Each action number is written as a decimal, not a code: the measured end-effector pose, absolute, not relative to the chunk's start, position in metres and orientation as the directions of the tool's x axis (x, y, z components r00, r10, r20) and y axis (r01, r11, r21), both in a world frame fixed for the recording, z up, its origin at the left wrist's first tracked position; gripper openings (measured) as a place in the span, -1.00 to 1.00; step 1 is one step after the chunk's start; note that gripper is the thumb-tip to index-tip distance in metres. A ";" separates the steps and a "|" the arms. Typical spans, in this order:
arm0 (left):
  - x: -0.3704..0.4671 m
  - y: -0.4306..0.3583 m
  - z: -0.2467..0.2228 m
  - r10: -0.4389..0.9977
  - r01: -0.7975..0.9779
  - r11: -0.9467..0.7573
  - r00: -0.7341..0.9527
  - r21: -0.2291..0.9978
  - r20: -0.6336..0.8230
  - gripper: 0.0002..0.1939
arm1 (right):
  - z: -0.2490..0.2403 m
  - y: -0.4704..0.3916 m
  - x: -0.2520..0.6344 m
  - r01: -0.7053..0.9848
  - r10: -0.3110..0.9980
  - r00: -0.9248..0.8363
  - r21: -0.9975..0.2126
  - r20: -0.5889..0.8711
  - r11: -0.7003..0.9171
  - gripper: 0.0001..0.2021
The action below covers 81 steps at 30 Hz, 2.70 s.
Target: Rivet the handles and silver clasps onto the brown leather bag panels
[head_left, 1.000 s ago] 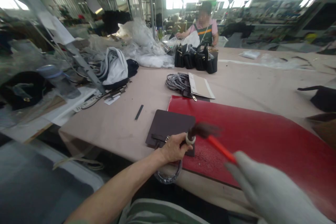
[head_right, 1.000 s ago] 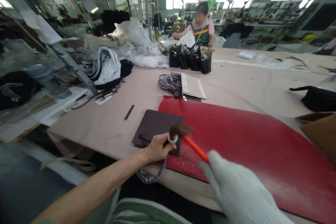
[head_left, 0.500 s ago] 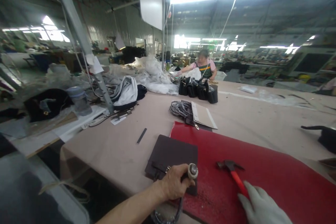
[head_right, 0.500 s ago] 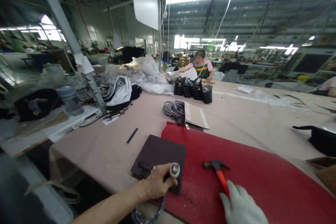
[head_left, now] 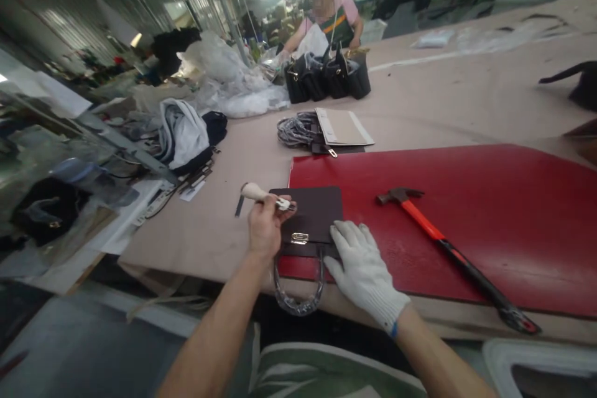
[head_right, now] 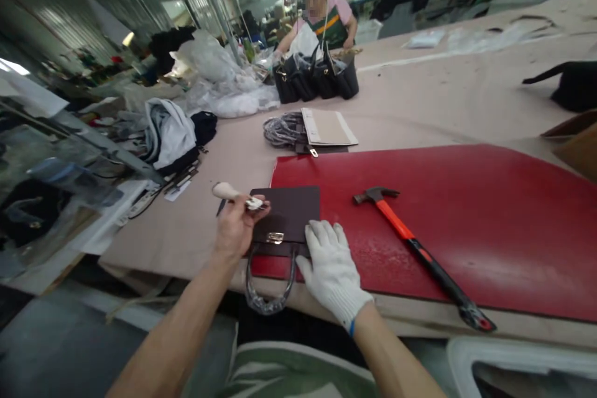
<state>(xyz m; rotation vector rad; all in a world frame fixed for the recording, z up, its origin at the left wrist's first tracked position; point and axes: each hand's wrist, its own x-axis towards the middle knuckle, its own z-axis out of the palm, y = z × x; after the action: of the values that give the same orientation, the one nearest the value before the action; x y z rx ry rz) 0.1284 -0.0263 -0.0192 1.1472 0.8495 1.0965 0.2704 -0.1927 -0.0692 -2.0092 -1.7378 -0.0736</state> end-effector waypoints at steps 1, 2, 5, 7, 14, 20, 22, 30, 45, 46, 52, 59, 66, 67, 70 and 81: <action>0.116 -0.012 -0.015 0.972 -0.129 0.018 0.233 0.992 0.013 -0.43 | -0.069 -0.193 0.272 0.943 0.916 0.196 -0.324 0.349 -0.079 -0.51; 0.101 0.001 -0.012 0.976 0.019 -0.017 0.218 1.000 0.012 -0.45 | -0.068 -0.193 0.272 0.941 0.913 0.201 -0.330 0.356 -0.078 -0.51; 0.058 0.027 -0.012 0.971 0.623 -0.152 0.240 0.767 -0.003 -0.63 | -0.068 -0.192 0.272 0.934 0.904 0.210 -0.350 0.373 -0.073 -0.53; 0.040 0.031 -0.019 0.967 0.879 -0.207 0.252 0.430 -0.050 -0.69 | -0.069 -0.191 0.272 0.928 0.902 0.213 -0.366 0.376 -0.066 -0.55; 0.036 0.006 -0.039 0.957 0.960 -0.279 0.281 0.034 -0.070 -0.74 | -0.070 -0.190 0.275 0.919 0.907 0.219 -0.387 0.360 -0.068 -0.59; 0.037 -0.008 -0.033 0.807 0.760 -0.590 0.556 0.273 0.199 -0.82 | -0.043 -0.170 0.280 0.959 0.960 0.127 -0.279 0.252 -0.053 -0.70; 0.042 -0.012 -0.032 0.662 0.595 -0.738 0.730 0.319 0.171 -0.85 | -0.031 -0.157 0.277 0.979 0.986 0.051 -0.201 0.156 -0.019 -0.71; 0.073 -0.023 -0.020 0.356 0.355 -0.934 0.934 -0.036 -0.041 -0.80 | -0.017 -0.147 0.296 0.989 0.989 -0.145 0.023 0.000 0.145 -0.66; 0.101 -0.046 -0.031 0.373 0.372 -0.927 0.928 0.047 0.020 -0.73 | -0.053 -0.186 0.336 0.882 0.932 0.064 -0.458 0.358 0.115 -0.69; 0.102 -0.045 -0.031 0.350 0.349 -0.936 0.937 0.046 0.012 -0.73 | -0.052 -0.186 0.336 0.866 0.934 0.079 -0.488 0.347 0.109 -0.70; 0.082 -0.026 -0.064 0.268 0.182 -0.928 0.933 0.326 0.241 -0.65 | -0.057 -0.190 0.342 0.861 0.946 0.060 -0.496 0.318 0.112 -0.74; 0.069 -0.026 -0.073 0.247 0.067 -0.924 0.855 0.375 0.456 -0.62 | -0.054 -0.187 0.349 0.735 0.914 0.035 -0.630 0.404 0.250 -0.72; 0.073 -0.036 -0.065 0.488 0.206 -0.819 0.739 0.535 0.464 -0.69 | -0.054 -0.185 0.347 0.858 0.950 0.042 -0.499 0.310 0.125 -0.69; 0.070 -0.032 -0.062 0.578 0.294 -0.775 0.686 0.559 0.441 -0.71 | -0.054 -0.184 0.346 0.887 0.954 0.033 -0.449 0.299 0.110 -0.63; 0.056 -0.008 -0.054 0.812 0.593 -0.578 0.483 0.560 0.327 -0.74 | -0.056 -0.180 0.343 0.919 0.958 0.015 -0.382 0.287 0.100 -0.54; 0.021 0.048 -0.041 0.934 0.935 -0.281 0.319 0.217 -0.164 -0.63 | -0.073 -0.171 0.351 0.944 0.943 -0.024 -0.303 0.331 0.131 -0.46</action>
<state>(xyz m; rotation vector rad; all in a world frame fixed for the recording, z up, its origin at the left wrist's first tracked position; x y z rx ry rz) 0.0210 0.0484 -0.0405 2.3156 1.6888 -0.0059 0.3510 -0.1712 -0.0734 -1.8135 -1.9685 -0.0023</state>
